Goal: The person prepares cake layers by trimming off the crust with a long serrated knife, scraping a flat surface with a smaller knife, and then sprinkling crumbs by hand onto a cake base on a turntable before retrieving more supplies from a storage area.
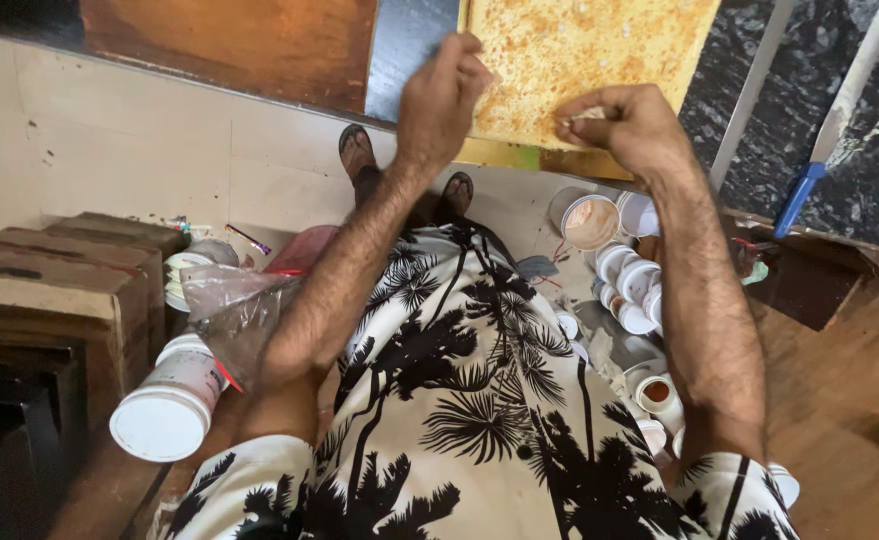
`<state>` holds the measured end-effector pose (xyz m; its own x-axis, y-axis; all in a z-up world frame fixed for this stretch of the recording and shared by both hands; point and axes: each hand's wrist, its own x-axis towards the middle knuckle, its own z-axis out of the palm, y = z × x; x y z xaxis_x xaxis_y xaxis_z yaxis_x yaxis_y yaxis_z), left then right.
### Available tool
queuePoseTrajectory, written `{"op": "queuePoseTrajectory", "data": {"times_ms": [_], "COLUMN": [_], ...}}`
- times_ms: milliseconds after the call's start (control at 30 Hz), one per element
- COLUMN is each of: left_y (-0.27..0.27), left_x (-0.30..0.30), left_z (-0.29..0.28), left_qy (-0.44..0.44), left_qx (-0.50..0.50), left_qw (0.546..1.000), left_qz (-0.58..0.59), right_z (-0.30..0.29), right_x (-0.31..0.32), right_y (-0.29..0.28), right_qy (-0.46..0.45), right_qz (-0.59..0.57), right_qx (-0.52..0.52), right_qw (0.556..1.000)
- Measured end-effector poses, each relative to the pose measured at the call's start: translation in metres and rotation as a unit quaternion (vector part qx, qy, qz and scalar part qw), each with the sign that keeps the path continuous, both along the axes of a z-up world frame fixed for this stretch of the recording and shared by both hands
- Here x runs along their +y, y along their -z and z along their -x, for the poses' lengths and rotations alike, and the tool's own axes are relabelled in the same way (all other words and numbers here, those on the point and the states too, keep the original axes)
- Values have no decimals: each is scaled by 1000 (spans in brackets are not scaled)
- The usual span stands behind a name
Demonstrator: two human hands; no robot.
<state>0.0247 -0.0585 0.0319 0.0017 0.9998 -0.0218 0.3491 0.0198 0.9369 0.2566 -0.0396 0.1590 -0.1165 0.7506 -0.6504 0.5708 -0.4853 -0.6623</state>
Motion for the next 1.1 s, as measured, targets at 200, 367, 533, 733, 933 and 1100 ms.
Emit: {"op": "queuePoseTrajectory", "data": {"times_ms": [200, 367, 533, 733, 933, 1100], "left_y": [-32, -30, -37, -33, -17, -3], "left_x": [-27, -28, -42, -51, -59, -66], "left_z": [6, 26, 41, 36, 31, 21], "left_qy": [14, -27, -57, -78, -56, 28], "left_qx": [-11, -3, -40, -42, -9, 94], "left_qw": [997, 997, 996, 996, 998, 993], "left_qz": [-73, -68, -52, -5, -33, -70], "right_z": [54, 66, 37, 17, 32, 41], "right_x": [9, 15, 6, 1, 6, 26], "right_y": [-9, -12, -16, -20, 0, 2], "right_qy": [-18, -49, -135, 20, 4, 24], "right_qz": [19, 46, -31, 19, -50, -101], "right_qx": [-27, -37, -132, -41, 8, -34], "right_qw": [999, 997, 981, 999, 999, 994]}}
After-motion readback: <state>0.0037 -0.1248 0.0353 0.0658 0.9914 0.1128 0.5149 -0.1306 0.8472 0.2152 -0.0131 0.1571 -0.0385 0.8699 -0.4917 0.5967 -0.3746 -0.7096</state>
